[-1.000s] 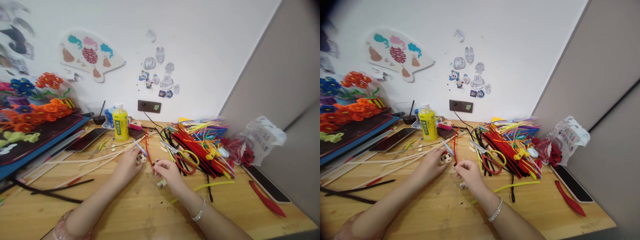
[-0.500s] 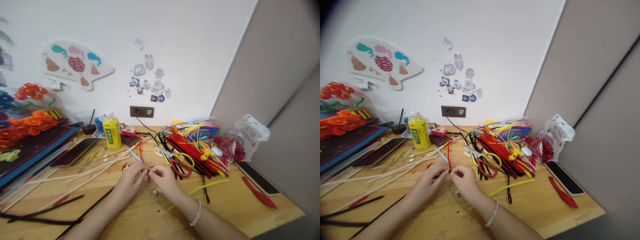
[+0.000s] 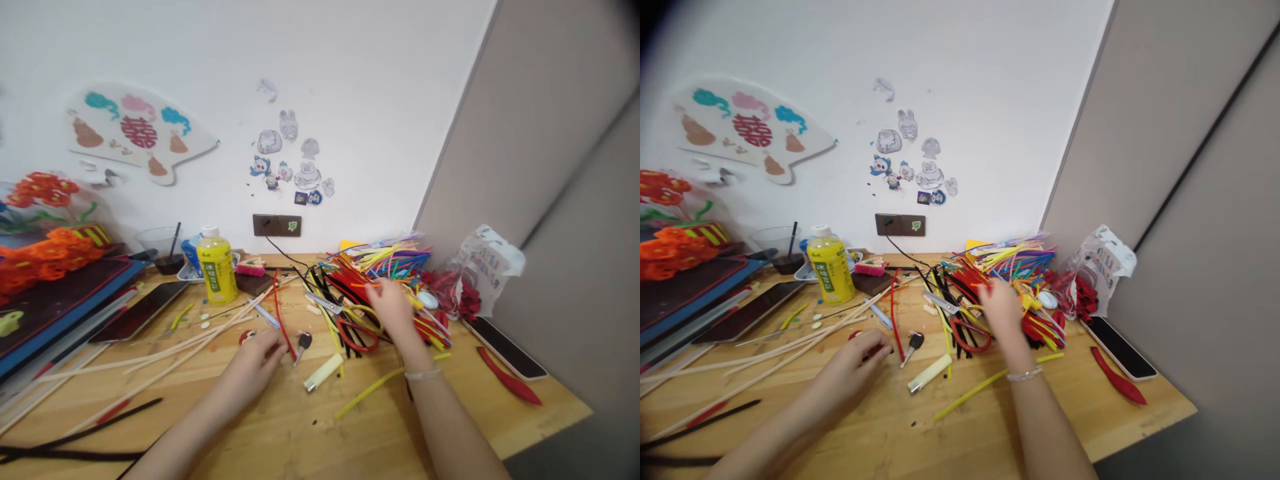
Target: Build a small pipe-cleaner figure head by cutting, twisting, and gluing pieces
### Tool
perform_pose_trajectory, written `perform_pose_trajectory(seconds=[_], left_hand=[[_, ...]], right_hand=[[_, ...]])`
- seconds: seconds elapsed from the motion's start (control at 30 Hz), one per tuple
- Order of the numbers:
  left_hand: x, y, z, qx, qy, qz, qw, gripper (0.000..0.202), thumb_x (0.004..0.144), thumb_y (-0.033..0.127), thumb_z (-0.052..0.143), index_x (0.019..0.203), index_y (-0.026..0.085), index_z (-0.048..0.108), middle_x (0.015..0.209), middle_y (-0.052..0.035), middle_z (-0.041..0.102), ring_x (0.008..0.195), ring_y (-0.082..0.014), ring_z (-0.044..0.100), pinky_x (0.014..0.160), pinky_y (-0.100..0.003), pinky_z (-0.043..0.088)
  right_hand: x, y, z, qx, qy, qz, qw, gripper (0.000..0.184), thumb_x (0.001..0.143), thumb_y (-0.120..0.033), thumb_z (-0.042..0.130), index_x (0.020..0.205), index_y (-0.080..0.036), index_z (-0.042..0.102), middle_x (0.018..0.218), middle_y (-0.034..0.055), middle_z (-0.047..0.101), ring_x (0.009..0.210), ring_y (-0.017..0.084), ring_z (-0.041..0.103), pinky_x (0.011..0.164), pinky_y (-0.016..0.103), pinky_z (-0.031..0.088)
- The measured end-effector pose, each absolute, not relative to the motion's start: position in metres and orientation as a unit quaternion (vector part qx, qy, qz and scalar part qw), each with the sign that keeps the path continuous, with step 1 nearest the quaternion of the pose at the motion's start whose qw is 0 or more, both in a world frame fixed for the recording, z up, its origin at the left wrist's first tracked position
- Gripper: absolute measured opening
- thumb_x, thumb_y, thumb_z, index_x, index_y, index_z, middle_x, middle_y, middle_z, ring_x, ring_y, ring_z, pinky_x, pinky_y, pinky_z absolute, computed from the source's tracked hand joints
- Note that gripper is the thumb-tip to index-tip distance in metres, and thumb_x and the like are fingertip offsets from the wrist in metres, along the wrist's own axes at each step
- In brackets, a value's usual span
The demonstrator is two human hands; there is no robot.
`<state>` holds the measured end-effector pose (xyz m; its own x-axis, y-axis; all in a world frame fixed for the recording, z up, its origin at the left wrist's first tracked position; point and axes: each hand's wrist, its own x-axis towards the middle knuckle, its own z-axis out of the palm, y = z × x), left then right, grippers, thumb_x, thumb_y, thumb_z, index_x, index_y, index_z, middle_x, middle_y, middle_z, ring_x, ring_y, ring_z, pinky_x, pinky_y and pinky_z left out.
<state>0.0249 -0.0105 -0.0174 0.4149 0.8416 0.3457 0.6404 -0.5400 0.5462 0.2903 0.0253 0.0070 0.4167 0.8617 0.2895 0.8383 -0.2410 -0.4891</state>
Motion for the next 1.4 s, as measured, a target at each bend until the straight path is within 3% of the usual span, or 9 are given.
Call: perform_pose_trajectory(seconds=[0.1, 0.2, 0.43, 0.8, 0.93, 1.07, 1.2, 1.27, 1.4], left_hand=[[0.024, -0.01, -0.015, 0.826, 0.449, 0.287, 0.183, 0.024, 0.082, 0.024, 0.038, 0.063, 0.019, 0.052, 0.064, -0.0016, 0.058, 0.061, -0.0172, 0.053, 0.058, -0.027, 0.042], [0.023, -0.011, -0.016, 0.836, 0.449, 0.246, 0.197, 0.024, 0.081, 0.024, 0.037, 0.065, 0.019, 0.054, 0.067, -0.0028, 0.059, 0.065, -0.0176, 0.054, 0.06, -0.027, 0.041], [0.021, -0.007, -0.028, 0.859, 0.443, 0.109, 0.232, 0.025, 0.08, 0.027, 0.04, 0.07, 0.016, 0.06, 0.074, -0.005, 0.063, 0.069, -0.0171, 0.054, 0.065, -0.025, 0.04], [0.018, -0.006, -0.031, 0.849, 0.458, 0.117, 0.238, 0.022, 0.08, 0.024, 0.04, 0.073, 0.017, 0.06, 0.076, -0.0048, 0.062, 0.072, -0.0176, 0.054, 0.067, -0.026, 0.04], [0.016, -0.007, -0.028, 0.84, 0.469, 0.126, 0.242, 0.024, 0.081, 0.029, 0.04, 0.073, 0.017, 0.059, 0.076, -0.0043, 0.061, 0.071, -0.0179, 0.054, 0.066, -0.026, 0.04], [0.018, -0.008, -0.021, 0.823, 0.48, 0.181, 0.245, 0.027, 0.083, 0.033, 0.039, 0.071, 0.017, 0.057, 0.074, -0.0034, 0.06, 0.069, -0.0176, 0.052, 0.064, -0.026, 0.04], [0.023, -0.014, -0.007, 0.807, 0.476, 0.241, 0.253, 0.026, 0.083, 0.031, 0.038, 0.072, 0.018, 0.058, 0.073, -0.0025, 0.06, 0.07, -0.0169, 0.052, 0.065, -0.026, 0.04], [0.024, -0.017, -0.002, 0.815, 0.472, 0.227, 0.246, 0.025, 0.083, 0.029, 0.038, 0.073, 0.018, 0.059, 0.074, -0.0029, 0.061, 0.069, -0.0166, 0.052, 0.065, -0.025, 0.04], [0.017, -0.023, -0.009, 0.86, 0.44, 0.126, 0.225, 0.022, 0.081, 0.023, 0.041, 0.071, 0.018, 0.06, 0.075, -0.0029, 0.062, 0.067, -0.0153, 0.053, 0.063, -0.024, 0.039]], right_hand=[[0.35, 0.038, 0.002, -0.855, -0.448, 0.025, 0.259, 0.051, 0.076, -0.046, 0.052, 0.106, -0.005, 0.056, 0.102, 0.0273, 0.059, 0.096, 0.033, 0.058, 0.074, 0.037, 0.042], [0.381, 0.044, -0.018, -0.877, -0.413, 0.054, 0.239, 0.06, 0.071, -0.051, 0.054, 0.109, -0.003, 0.054, 0.104, 0.0295, 0.058, 0.097, 0.034, 0.058, 0.072, 0.039, 0.044], [0.392, 0.055, -0.037, -0.866, -0.409, 0.089, 0.273, 0.046, 0.06, -0.03, 0.063, 0.101, -0.009, 0.058, 0.094, 0.0196, 0.065, 0.092, 0.031, 0.061, 0.074, 0.035, 0.045], [0.392, 0.051, -0.024, -0.762, -0.357, 0.056, 0.537, 0.061, 0.066, -0.026, 0.052, 0.124, -0.013, 0.04, 0.107, 0.0128, 0.06, 0.094, 0.023, 0.06, 0.076, 0.031, 0.048], [0.377, 0.05, -0.013, -0.67, -0.374, 0.086, 0.635, 0.065, 0.068, -0.024, 0.048, 0.13, -0.016, 0.029, 0.102, 0.0065, 0.059, 0.077, 0.014, 0.061, 0.066, 0.023, 0.05], [0.33, 0.037, 0.0, -0.488, -0.411, 0.222, 0.737, 0.073, 0.059, -0.021, 0.06, 0.126, -0.023, 0.03, 0.076, -0.0043, 0.055, 0.045, 0.007, 0.048, 0.047, 0.022, 0.045], [0.263, 0.015, 0.001, -0.439, -0.489, 0.352, 0.667, 0.06, 0.066, -0.023, 0.059, 0.121, -0.025, 0.035, 0.078, -0.0031, 0.054, 0.045, 0.007, 0.046, 0.045, 0.022, 0.043], [0.238, 0.004, -0.004, -0.431, -0.553, 0.367, 0.612, 0.056, 0.065, -0.016, 0.058, 0.117, -0.024, 0.038, 0.094, 0.0018, 0.057, 0.067, 0.012, 0.057, 0.062, 0.026, 0.049], [0.223, -0.008, -0.014, -0.415, -0.666, 0.354, 0.509, 0.063, 0.063, -0.009, 0.057, 0.121, -0.025, 0.038, 0.115, 0.0045, 0.052, 0.1, 0.019, 0.054, 0.087, 0.032, 0.044]])
